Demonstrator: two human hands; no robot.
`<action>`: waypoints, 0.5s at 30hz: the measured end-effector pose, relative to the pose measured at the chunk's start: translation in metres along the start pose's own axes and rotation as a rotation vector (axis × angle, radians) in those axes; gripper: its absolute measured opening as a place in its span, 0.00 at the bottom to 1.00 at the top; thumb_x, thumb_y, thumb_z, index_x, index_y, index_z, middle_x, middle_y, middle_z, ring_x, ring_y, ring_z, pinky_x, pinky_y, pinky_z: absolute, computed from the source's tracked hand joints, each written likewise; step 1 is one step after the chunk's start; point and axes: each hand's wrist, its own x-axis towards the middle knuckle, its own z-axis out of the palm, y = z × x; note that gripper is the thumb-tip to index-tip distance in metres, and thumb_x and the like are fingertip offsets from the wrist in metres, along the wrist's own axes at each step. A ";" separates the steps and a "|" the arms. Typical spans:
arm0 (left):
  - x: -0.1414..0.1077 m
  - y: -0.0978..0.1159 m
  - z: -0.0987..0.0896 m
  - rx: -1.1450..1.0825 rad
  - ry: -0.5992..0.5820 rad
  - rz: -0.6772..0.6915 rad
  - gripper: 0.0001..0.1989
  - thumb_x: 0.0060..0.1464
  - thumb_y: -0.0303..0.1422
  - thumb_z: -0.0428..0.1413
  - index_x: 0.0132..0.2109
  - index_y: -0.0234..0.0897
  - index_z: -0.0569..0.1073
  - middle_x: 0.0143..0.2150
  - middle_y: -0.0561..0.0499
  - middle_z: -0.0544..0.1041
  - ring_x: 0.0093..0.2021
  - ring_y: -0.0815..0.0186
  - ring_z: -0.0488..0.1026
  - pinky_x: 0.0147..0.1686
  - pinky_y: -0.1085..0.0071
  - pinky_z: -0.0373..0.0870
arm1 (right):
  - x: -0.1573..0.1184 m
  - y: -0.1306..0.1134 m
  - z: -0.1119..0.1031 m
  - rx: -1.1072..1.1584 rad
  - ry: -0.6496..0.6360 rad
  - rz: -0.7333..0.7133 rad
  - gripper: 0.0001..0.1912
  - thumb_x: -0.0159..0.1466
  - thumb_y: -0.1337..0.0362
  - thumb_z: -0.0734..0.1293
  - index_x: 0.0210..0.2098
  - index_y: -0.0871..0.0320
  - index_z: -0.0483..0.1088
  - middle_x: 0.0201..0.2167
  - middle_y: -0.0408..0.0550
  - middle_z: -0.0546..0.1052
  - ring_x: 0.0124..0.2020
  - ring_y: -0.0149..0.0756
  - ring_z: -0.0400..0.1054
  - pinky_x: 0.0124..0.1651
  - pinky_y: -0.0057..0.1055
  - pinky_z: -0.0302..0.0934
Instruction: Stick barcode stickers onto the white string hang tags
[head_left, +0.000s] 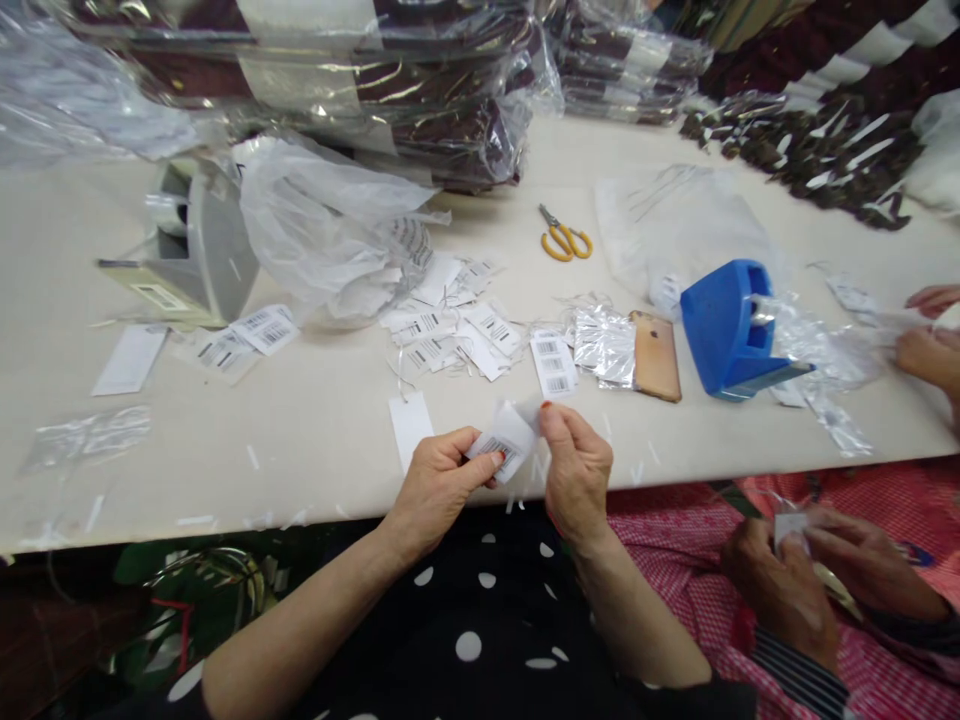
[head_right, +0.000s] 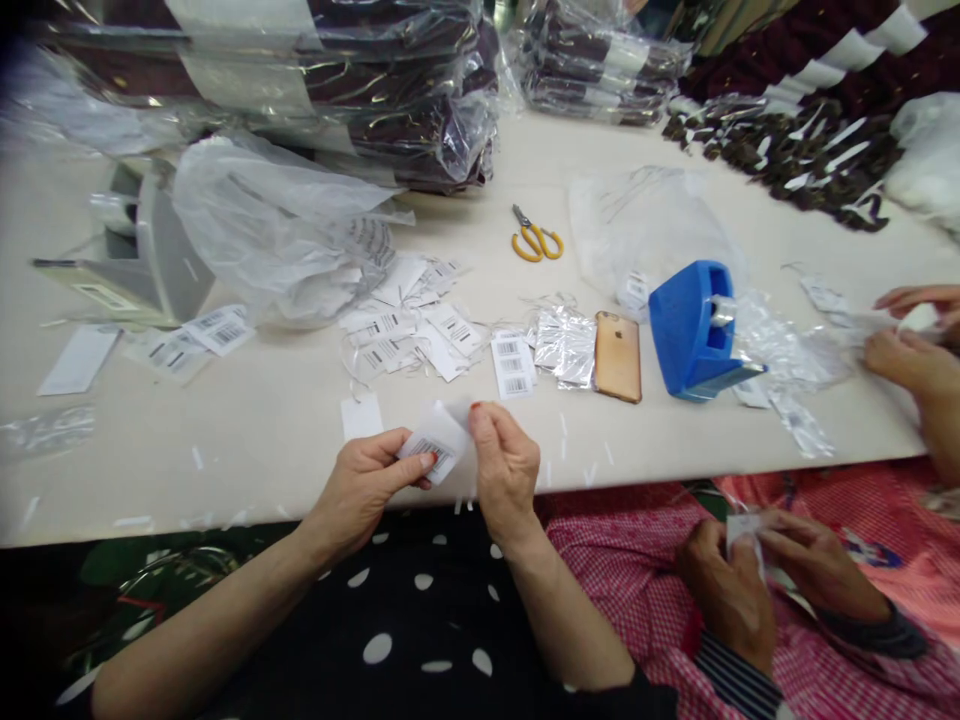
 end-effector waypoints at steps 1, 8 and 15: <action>0.005 -0.001 0.003 -0.001 -0.002 0.001 0.07 0.47 0.33 0.58 0.27 0.33 0.74 0.22 0.54 0.72 0.25 0.72 0.65 0.27 0.77 0.61 | 0.005 0.003 -0.005 -0.089 0.115 -0.161 0.11 0.63 0.57 0.59 0.39 0.53 0.71 0.34 0.45 0.74 0.38 0.39 0.69 0.46 0.40 0.61; 0.057 -0.008 0.019 0.295 -0.008 0.084 0.11 0.46 0.34 0.57 0.37 0.33 0.72 0.24 0.52 0.71 0.25 0.67 0.67 0.27 0.72 0.63 | 0.033 0.002 -0.039 -0.597 0.299 -0.891 0.15 0.62 0.51 0.60 0.46 0.48 0.62 0.38 0.46 0.73 0.45 0.42 0.67 0.59 0.52 0.47; 0.036 0.014 0.004 0.395 0.107 0.297 0.08 0.48 0.35 0.55 0.34 0.35 0.73 0.32 0.49 0.73 0.32 0.66 0.68 0.32 0.70 0.63 | 0.039 -0.005 -0.036 -0.571 0.294 -1.059 0.16 0.60 0.50 0.63 0.40 0.54 0.64 0.34 0.44 0.72 0.40 0.38 0.68 0.59 0.48 0.49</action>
